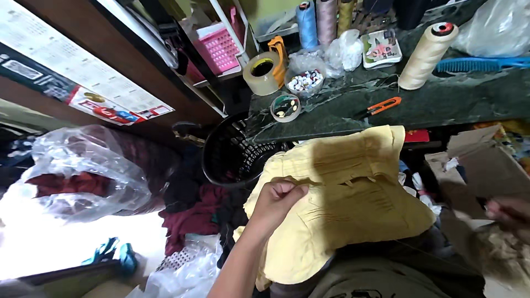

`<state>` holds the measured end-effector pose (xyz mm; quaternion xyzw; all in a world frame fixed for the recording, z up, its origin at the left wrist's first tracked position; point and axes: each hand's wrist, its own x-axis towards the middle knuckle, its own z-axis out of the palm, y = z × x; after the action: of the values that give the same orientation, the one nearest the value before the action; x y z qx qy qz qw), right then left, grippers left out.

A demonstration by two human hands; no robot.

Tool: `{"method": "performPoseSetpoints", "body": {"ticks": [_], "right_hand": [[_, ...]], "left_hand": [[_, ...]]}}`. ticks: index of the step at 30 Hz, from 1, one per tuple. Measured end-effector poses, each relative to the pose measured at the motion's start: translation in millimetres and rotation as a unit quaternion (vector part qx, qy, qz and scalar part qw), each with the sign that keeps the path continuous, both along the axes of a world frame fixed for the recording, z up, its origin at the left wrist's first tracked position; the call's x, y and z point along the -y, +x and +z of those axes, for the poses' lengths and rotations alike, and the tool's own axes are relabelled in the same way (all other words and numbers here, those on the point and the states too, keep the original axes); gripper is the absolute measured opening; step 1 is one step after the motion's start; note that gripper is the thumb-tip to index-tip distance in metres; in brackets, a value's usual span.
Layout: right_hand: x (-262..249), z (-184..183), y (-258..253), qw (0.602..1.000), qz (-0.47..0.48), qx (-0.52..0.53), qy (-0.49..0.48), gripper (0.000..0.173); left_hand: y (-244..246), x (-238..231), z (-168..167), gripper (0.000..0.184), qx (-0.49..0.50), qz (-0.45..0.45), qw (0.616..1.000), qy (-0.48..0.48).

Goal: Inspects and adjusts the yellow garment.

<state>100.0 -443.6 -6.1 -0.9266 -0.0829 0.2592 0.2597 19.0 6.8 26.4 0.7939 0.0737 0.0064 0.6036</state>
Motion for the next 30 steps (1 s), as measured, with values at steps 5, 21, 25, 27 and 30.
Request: {"method": "performPoseSetpoints", "body": {"ticks": [5,21,25,27,30], "right_hand": [[-93,27,61,0.933,0.123,0.302,0.155,0.024],[-385,68,177,0.864,0.379,0.329,-0.050,0.014],[-384,61,183,0.881,0.317,0.350,-0.028,0.017],[-381,62,182,0.883,0.318,0.344,-0.024,0.016],[-380,58,182,0.878,0.334,0.342,-0.019,0.016]], "left_hand": [[-2,-2,-4,0.024,0.005,-0.051,0.996,0.076],[-12,-16,-21,0.016,0.056,-0.086,0.987,0.125],[-11,-17,-20,0.017,0.068,-0.095,0.985,0.131],[-11,-16,-22,0.017,0.077,-0.094,0.983,0.137],[-11,-16,-21,0.017,0.076,-0.099,0.981,0.145]]}}
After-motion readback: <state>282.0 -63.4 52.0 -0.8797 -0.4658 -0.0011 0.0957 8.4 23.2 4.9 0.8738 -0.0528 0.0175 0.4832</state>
